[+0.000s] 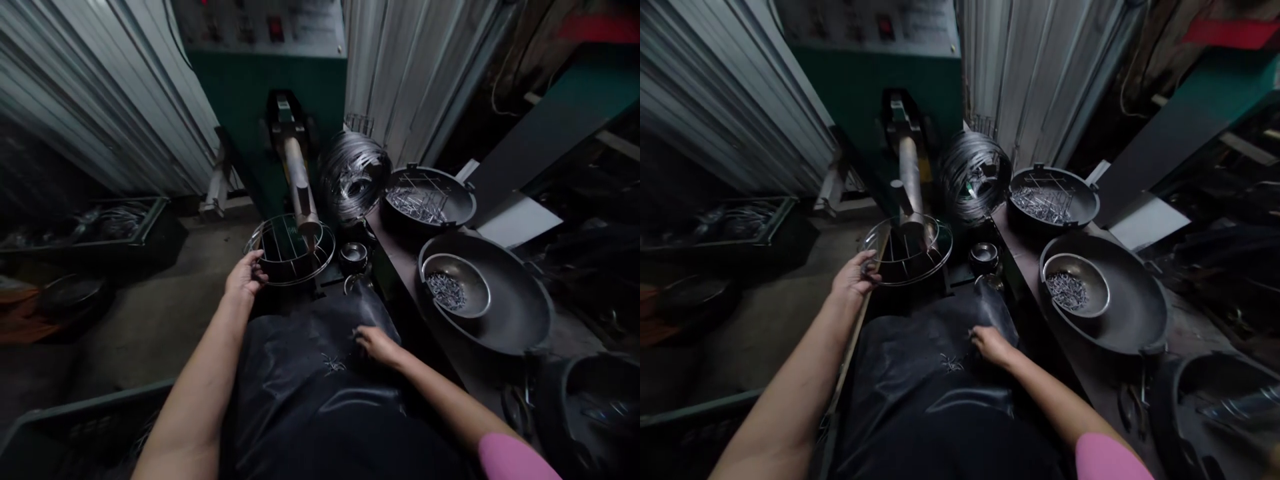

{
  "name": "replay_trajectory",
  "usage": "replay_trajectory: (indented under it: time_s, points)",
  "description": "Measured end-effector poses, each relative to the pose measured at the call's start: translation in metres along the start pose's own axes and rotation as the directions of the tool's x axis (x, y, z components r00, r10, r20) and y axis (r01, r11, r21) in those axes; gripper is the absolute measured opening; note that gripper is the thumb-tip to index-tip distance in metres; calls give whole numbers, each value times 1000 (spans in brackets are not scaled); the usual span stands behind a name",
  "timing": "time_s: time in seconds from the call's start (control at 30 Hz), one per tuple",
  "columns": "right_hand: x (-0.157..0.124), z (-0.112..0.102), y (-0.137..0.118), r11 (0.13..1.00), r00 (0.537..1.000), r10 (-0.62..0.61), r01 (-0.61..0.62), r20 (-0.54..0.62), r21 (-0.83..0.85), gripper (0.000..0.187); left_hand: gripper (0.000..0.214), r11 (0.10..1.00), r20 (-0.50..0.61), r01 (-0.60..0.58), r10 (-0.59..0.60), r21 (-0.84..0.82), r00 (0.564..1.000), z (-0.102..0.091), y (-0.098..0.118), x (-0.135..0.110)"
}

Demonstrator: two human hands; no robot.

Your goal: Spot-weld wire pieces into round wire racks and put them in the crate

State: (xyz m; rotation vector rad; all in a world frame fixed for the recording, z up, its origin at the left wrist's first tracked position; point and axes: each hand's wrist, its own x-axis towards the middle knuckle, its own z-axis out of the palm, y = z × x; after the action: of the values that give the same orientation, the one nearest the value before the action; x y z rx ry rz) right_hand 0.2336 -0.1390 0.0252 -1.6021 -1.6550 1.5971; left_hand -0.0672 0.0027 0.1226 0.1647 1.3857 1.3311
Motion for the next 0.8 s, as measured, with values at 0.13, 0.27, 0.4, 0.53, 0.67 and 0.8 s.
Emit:
replay_trajectory:
  time_s: [0.13, 0.27, 0.4, 0.53, 0.67, 0.8]
  points:
    - [10, -8, -17, 983, 998, -53, 45, 37, 181, 17, 30, 994, -58, -83, 79, -67, 995, 5, -7, -8]
    - [43, -9, -82, 747, 950, -225, 311, -217, 588, 28, 35, 978, -47, -183, 179, -98, 983, 8, -18, -12]
    - [77, 3, -134, 679, 857, -352, 510, -375, 527, 27, 39, 974, -42, -191, 187, -123, 981, 11, -24, -16]
    - [93, 13, -134, 832, 861, -382, 479, -337, 281, 18, 42, 958, -68, -260, 253, -121, 965, 11, -25, -17]
    - [95, 13, -127, 867, 855, -379, 462, -354, 186, 14, 42, 949, -77, -304, 298, -86, 952, 11, -27, -18]
    - [93, 9, -130, 869, 852, -379, 462, -362, 177, 17, 43, 949, -99, -311, 305, -50, 947, 14, -27, -20]
